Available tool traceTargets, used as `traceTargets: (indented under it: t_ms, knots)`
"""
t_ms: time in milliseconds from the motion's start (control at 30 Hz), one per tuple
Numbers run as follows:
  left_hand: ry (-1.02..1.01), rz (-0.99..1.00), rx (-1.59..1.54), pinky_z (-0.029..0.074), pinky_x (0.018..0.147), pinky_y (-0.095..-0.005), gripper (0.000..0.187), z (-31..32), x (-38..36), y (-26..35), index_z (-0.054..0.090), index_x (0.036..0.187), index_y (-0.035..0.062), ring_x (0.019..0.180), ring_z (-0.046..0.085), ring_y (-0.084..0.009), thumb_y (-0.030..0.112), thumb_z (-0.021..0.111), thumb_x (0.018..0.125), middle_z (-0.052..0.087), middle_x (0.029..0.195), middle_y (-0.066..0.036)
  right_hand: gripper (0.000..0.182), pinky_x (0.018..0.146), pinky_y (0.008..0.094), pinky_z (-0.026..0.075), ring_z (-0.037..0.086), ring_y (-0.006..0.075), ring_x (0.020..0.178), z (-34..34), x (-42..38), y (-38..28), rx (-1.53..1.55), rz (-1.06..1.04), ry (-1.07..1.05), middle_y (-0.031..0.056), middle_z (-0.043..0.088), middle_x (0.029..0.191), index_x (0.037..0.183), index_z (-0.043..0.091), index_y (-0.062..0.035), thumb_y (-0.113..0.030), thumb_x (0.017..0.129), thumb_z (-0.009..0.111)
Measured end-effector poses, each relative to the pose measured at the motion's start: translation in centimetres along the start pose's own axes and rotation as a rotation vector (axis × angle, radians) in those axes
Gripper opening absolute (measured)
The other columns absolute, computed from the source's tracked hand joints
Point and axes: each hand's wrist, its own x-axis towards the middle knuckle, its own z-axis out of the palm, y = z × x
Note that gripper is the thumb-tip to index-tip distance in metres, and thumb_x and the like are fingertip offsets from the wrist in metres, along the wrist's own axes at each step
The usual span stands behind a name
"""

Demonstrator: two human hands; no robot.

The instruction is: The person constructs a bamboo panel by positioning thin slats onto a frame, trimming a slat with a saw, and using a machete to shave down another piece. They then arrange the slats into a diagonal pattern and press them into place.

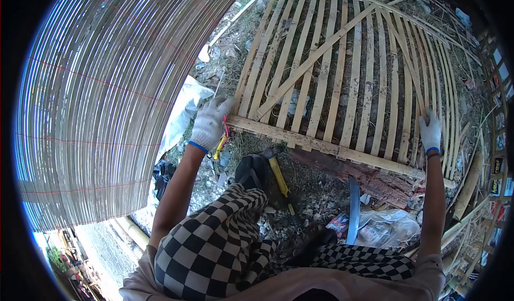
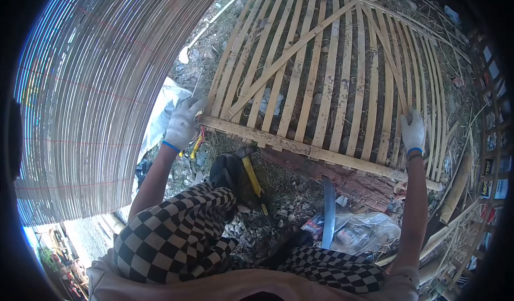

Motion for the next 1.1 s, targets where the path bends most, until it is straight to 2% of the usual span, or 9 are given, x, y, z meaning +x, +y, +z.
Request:
traceTargets:
  t_ms: [133, 233, 333, 433, 533, 633, 733, 833, 1100]
  knots:
    - [-0.076, 0.06, 0.166, 0.045, 0.113, -0.0525, 0.075, 0.3, 0.0, 1.1, 0.059, 0.145, 0.0259, 0.135, 0.055, -0.0415, -0.008, 0.064, 0.078, 0.052, 0.15, -0.018, 0.048, 0.1, 0.0475, 0.052, 0.067, 0.0384, 0.112, -0.3, -0.1, 0.1, 0.005, -0.002, -0.032, 0.0239, 0.069, 0.127, 0.138, 0.062, -0.0017, -0.03, 0.1, 0.069]
    - [-0.024, 0.072, 0.133, 0.044, 0.115, -0.0541, 0.073, -0.3, 0.3, 1.5, 0.06, 0.143, 0.0279, 0.14, 0.052, -0.0412, -0.006, 0.064, 0.08, 0.049, 0.153, -0.018, 0.048, 0.1, 0.0472, 0.052, 0.068, 0.0389, 0.113, -0.3, -0.1, 0.1, -0.027, -0.001, -0.033, 0.0241, 0.069, 0.126, 0.137, 0.062, -0.0012, -0.03, 0.1, 0.069]
    - [0.03, 0.172, 0.083, 0.043, 0.115, -0.0531, 0.071, -0.3, 0.6, 1.6, 0.06, 0.144, 0.0285, 0.142, 0.049, -0.0413, -0.004, 0.063, 0.081, 0.049, 0.154, -0.017, 0.048, 0.099, 0.0473, 0.052, 0.068, 0.0396, 0.112, -0.2, -0.2, 0.2, -0.011, 0.007, -0.029, 0.0243, 0.07, 0.125, 0.137, 0.062, -0.0015, -0.03, 0.099, 0.069]
    - [-0.066, 0.171, 0.174, 0.043, 0.115, -0.0539, 0.069, 0.2, 0.7, 2.2, 0.06, 0.144, 0.0276, 0.143, 0.047, -0.042, -0.004, 0.062, 0.082, 0.049, 0.154, -0.015, 0.048, 0.099, 0.0472, 0.053, 0.068, 0.0396, 0.113, -0.3, -0.2, 0.2, -0.013, -0.001, -0.02, 0.0244, 0.07, 0.125, 0.138, 0.062, -0.0025, -0.029, 0.099, 0.07]
    - [-0.078, 0.147, 0.13, 0.043, 0.115, -0.0548, 0.068, -0.4, 1.0, 2.5, 0.06, 0.143, 0.0263, 0.143, 0.047, -0.0429, -0.005, 0.062, 0.082, 0.049, 0.154, -0.014, 0.049, 0.099, 0.0469, 0.053, 0.068, 0.039, 0.113, -0.3, -0.2, 0.2, -0.001, 0.013, -0.024, 0.0243, 0.07, 0.125, 0.14, 0.062, -0.0037, -0.029, 0.099, 0.07]
    - [-0.063, 0.183, 0.133, 0.043, 0.114, -0.0557, 0.067, -0.3, 1.4, 3.0, 0.061, 0.141, 0.0253, 0.142, 0.048, -0.0435, -0.006, 0.063, 0.081, 0.051, 0.153, -0.014, 0.046, 0.098, 0.0466, 0.053, 0.068, 0.0372, 0.111, -0.3, -0.3, 0.1, 0.006, 0.037, -0.016, 0.0204, 0.07, 0.12, 0.136, 0.063, -0.0054, -0.027, 0.096, 0.071]
    - [0.009, 0.217, 0.08, 0.044, 0.113, -0.056, 0.068, 0.0, 1.5, 3.4, 0.061, 0.14, 0.0251, 0.141, 0.049, -0.0445, -0.006, 0.065, 0.08, 0.053, 0.151, -0.014, 0.047, 0.098, 0.0466, 0.053, 0.068, 0.037, 0.111, -0.2, -0.3, 0.3, -0.003, 0.029, -0.015, 0.0206, 0.069, 0.121, 0.137, 0.063, -0.0054, -0.028, 0.097, 0.071]
    - [-0.009, 0.218, 0.064, 0.044, 0.113, -0.0566, 0.068, -0.1, 1.5, 3.8, 0.061, 0.14, 0.0251, 0.14, 0.049, -0.0447, -0.006, 0.067, 0.079, 0.054, 0.15, -0.014, 0.049, 0.097, 0.0459, 0.054, 0.069, 0.037, 0.109, -0.2, -0.3, 0.6, -0.008, 0.008, -0.01, 0.0231, 0.07, 0.124, 0.14, 0.062, -0.0039, -0.029, 0.098, 0.071]
    - [-0.026, 0.232, 0.097, 0.044, 0.113, -0.0575, 0.065, 0.1, 1.3, 4.4, 0.063, 0.138, 0.0261, 0.14, 0.05, -0.046, -0.006, 0.068, 0.081, 0.054, 0.149, -0.015, 0.048, 0.099, 0.0468, 0.053, 0.068, 0.0376, 0.112, -0.9, -0.8, -0.2, 0.008, 0.052, -0.035, 0.0215, 0.071, 0.12, 0.139, 0.063, -0.0052, -0.027, 0.097, 0.07]
